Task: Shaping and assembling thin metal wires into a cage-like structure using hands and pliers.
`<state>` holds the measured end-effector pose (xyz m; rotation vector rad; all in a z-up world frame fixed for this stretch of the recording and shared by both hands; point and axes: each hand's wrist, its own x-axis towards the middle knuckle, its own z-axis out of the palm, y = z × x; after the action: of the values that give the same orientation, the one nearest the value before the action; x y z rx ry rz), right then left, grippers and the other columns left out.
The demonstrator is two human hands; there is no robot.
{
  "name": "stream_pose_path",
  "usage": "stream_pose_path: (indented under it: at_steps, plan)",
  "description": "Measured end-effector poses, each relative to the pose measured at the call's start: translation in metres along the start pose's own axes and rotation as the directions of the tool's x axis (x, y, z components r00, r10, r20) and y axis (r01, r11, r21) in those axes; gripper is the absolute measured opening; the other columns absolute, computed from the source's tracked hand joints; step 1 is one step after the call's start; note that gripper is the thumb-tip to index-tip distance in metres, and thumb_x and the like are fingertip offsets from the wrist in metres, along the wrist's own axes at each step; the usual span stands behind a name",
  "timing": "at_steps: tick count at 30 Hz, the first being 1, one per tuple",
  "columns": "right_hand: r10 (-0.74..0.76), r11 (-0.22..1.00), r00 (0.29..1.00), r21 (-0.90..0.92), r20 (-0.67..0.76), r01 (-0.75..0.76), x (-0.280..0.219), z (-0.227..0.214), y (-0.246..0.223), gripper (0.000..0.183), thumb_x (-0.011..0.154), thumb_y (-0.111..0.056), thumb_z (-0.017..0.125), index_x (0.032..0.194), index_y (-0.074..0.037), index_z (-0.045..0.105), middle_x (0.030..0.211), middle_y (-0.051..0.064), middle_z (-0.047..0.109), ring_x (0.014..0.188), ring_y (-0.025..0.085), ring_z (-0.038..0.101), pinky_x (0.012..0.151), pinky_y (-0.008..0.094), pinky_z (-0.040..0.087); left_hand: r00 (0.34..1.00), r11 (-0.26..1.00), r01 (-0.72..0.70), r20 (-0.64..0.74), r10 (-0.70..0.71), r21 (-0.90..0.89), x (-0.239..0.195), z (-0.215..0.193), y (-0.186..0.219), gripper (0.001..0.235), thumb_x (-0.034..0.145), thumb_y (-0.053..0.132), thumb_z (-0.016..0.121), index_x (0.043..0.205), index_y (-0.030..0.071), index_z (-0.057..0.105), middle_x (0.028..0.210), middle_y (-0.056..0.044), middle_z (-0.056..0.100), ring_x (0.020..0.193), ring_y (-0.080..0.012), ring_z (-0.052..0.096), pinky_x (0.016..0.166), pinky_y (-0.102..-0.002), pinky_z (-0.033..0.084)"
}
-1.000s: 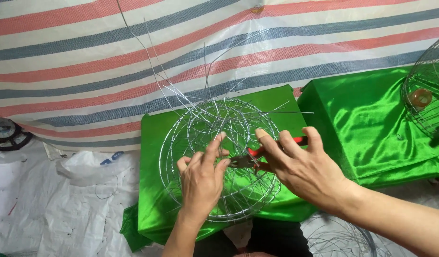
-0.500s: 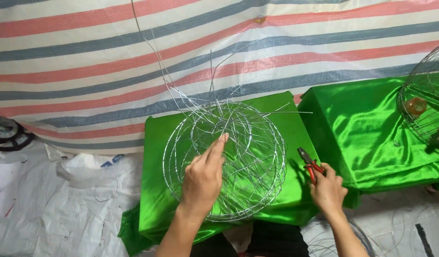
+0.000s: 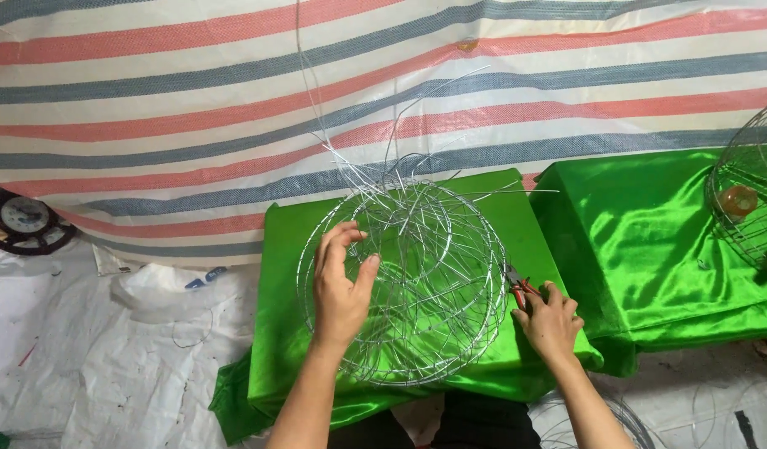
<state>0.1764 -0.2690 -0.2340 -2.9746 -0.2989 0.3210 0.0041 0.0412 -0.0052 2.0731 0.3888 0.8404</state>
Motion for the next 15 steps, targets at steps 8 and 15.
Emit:
stream_pose_path:
  at_steps: [8, 15]
  plan:
    - [-0.391, 0.729, 0.566, 0.132, -0.725, 0.672, -0.085, -0.093, -0.050, 0.029, 0.089, -0.011, 0.077, 0.118, -0.012, 0.074, 0.128, 0.010, 0.068, 0.109, 0.028, 0.058, 0.094, 0.039, 0.045, 0.997, 0.985, -0.065, 0.057, 0.057, 0.158, 0.001, 0.011, -0.018, 0.046, 0.085, 0.041, 0.063, 0.124, 0.016, 0.059, 0.134, -0.006, 0.063, 0.128, -0.0243, 0.056, 0.115, -0.051, 0.031]
    - [-0.517, 0.555, 0.343, -0.002, -0.785, 0.832, -0.104, -0.162, -0.141, 0.024, 0.090, -0.016, 0.078, 0.112, -0.019, 0.073, 0.136, 0.013, 0.058, 0.116, 0.031, 0.046, 0.097, 0.042, 0.041, 0.989, 0.933, 0.027, 0.129, -0.078, 0.358, 0.013, 0.019, -0.010, 0.054, 0.074, 0.050, 0.084, 0.119, 0.028, 0.065, 0.129, 0.004, 0.062, 0.126, -0.0220, 0.052, 0.113, -0.063, 0.026]
